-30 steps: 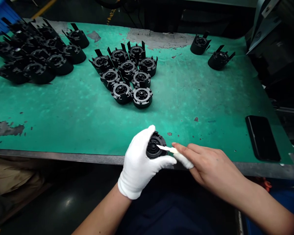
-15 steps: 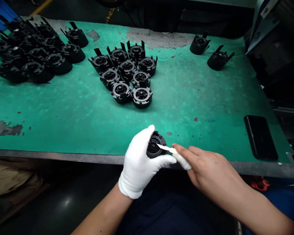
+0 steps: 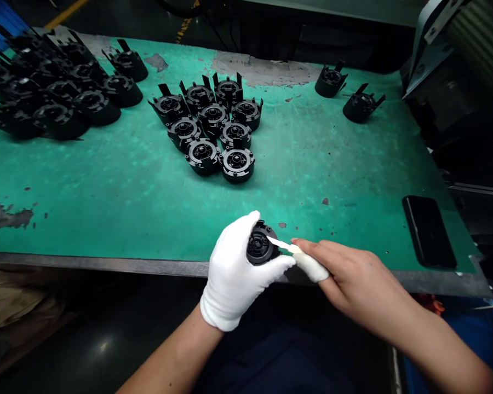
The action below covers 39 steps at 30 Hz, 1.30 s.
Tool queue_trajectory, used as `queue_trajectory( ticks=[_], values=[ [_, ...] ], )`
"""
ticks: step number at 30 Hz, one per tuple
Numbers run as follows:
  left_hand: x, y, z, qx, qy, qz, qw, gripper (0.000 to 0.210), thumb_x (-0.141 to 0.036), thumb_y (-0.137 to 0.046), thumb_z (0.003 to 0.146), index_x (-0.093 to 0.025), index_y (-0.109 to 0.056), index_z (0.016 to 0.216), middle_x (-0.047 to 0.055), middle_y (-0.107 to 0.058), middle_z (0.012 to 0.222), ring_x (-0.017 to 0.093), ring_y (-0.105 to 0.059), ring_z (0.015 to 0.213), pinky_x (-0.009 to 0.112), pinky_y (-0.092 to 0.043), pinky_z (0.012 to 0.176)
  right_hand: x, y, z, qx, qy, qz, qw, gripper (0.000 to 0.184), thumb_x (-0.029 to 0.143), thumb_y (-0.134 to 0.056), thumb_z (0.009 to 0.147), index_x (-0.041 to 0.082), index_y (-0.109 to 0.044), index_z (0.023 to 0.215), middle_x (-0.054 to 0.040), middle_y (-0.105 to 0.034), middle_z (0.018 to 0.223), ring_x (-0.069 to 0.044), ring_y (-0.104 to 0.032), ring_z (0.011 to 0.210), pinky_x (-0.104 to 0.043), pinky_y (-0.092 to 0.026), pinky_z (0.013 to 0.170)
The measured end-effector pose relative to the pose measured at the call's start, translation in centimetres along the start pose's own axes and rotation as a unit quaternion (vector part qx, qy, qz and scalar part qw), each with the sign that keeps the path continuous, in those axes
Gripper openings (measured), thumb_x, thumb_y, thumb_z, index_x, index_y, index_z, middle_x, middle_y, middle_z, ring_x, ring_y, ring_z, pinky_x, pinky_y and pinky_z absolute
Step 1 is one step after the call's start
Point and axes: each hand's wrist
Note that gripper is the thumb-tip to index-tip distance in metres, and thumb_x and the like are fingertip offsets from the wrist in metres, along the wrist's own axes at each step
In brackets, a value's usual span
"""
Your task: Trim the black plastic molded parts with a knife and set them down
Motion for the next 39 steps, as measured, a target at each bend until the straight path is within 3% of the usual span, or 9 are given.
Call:
queue_trajectory(
  ticks=[7, 12, 14, 18, 21, 24, 27, 31, 39],
  values=[
    [0.4, 0.8, 0.5, 0.052, 0.003, -0.017, 0.998, 0.081, -0.053, -0.085, 0.072, -0.020, -0.051, 0.138, 0.012, -0.065, 0.134, 0.030, -0.065, 0.121, 0.047, -0.054, 0.107, -2.2, 1.4, 2.8, 0.058, 0.068, -0.018, 0.996, 0.041, 0.021, -0.049, 0.097, 0.031, -0.064, 0.133, -0.0031, -0.077, 0.107, -0.021, -0.073, 0.090, -0.030, -0.053, 0.075],
    [0.1, 0.8, 0.6, 0.054, 0.017, -0.027, 0.998, 0.079, -0.051, -0.086, 0.070, -0.021, -0.052, 0.136, 0.012, -0.065, 0.133, 0.030, -0.065, 0.121, 0.047, -0.055, 0.107, -2.9, 1.3, 3.3, 0.016, 0.065, -0.087, 0.994, 0.044, 0.020, -0.051, 0.094, 0.029, -0.063, 0.135, -0.0045, -0.077, 0.104, -0.021, -0.073, 0.084, -0.028, -0.050, 0.065],
    [0.2, 1.1, 0.9, 0.067, 0.017, -0.029, 0.997, 0.080, -0.051, -0.086, 0.070, -0.022, -0.052, 0.136, 0.012, -0.064, 0.134, 0.031, -0.065, 0.122, 0.048, -0.054, 0.108, -3.1, 1.2, 3.3, 0.007, 0.080, -0.062, 0.995, 0.041, 0.021, -0.050, 0.095, 0.027, -0.063, 0.134, -0.0054, -0.077, 0.108, -0.021, -0.073, 0.088, -0.028, -0.052, 0.067],
    [0.9, 2.3, 2.0, 0.159, -0.015, -0.045, 0.986, 0.084, -0.051, -0.086, 0.071, -0.023, -0.049, 0.140, 0.011, -0.061, 0.138, 0.030, -0.059, 0.129, 0.047, -0.050, 0.113, -2.8, 1.5, 3.3, 0.048, 0.110, 0.025, 0.992, 0.037, 0.019, -0.048, 0.097, 0.028, -0.064, 0.129, -0.0040, -0.075, 0.114, -0.019, -0.072, 0.093, -0.028, -0.053, 0.077],
    [1.1, 3.5, 2.6, 0.208, -0.029, -0.047, 0.976, 0.089, -0.050, -0.087, 0.070, -0.023, -0.045, 0.144, 0.013, -0.046, 0.153, 0.031, -0.046, 0.143, 0.047, -0.043, 0.120, -2.3, 1.6, 3.5, 0.079, 0.097, 0.044, 0.991, 0.040, 0.015, -0.049, 0.094, 0.029, -0.062, 0.130, -0.0031, -0.074, 0.106, -0.019, -0.070, 0.089, -0.029, -0.051, 0.076],
    [0.8, 4.0, 1.9, 0.194, -0.001, -0.041, 0.980, 0.107, -0.050, -0.090, 0.066, -0.022, -0.033, 0.152, 0.016, -0.033, 0.161, 0.033, -0.034, 0.150, 0.050, -0.037, 0.123, -2.1, 1.6, 3.6, 0.096, 0.095, 0.061, 0.989, 0.043, 0.014, -0.048, 0.094, 0.031, -0.060, 0.131, -0.0019, -0.072, 0.105, -0.019, -0.069, 0.090, -0.029, -0.050, 0.076],
    [0.1, 3.6, 0.7, 0.151, 0.048, -0.040, 0.986, 0.116, -0.053, -0.091, 0.062, -0.022, -0.028, 0.154, 0.018, -0.038, 0.157, 0.035, -0.039, 0.147, 0.053, -0.038, 0.121, -2.0, 1.3, 3.4, 0.104, 0.097, 0.040, 0.989, 0.044, 0.016, -0.045, 0.095, 0.031, -0.060, 0.134, -0.0023, -0.072, 0.103, -0.019, -0.069, 0.089, -0.030, -0.050, 0.076],
    [-0.2, 2.3, -0.3, 0.119, 0.077, -0.033, 0.989, 0.106, -0.057, -0.086, 0.068, -0.023, -0.031, 0.152, 0.016, -0.047, 0.152, 0.034, -0.047, 0.141, 0.053, -0.043, 0.118, -1.9, 1.3, 3.2, 0.090, 0.093, -0.022, 0.991, 0.044, 0.019, -0.046, 0.095, 0.029, -0.060, 0.135, -0.0031, -0.072, 0.100, -0.021, -0.070, 0.083, -0.031, -0.047, 0.067],
    [0.2, 1.7, -0.1, 0.104, 0.067, -0.038, 0.992, 0.097, -0.051, -0.084, 0.073, -0.020, -0.034, 0.150, 0.014, -0.054, 0.144, 0.030, -0.054, 0.135, 0.048, -0.046, 0.116, -1.6, 1.6, 3.4, 0.079, 0.109, 0.023, 0.991, 0.044, 0.018, -0.044, 0.096, 0.029, -0.059, 0.136, -0.0017, -0.070, 0.096, -0.020, -0.068, 0.081, -0.031, -0.048, 0.068]
  ],
)
Point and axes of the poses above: each hand's wrist, its own z-axis towards the middle knuckle, its own y-axis out of the back of the hand, x = y × z
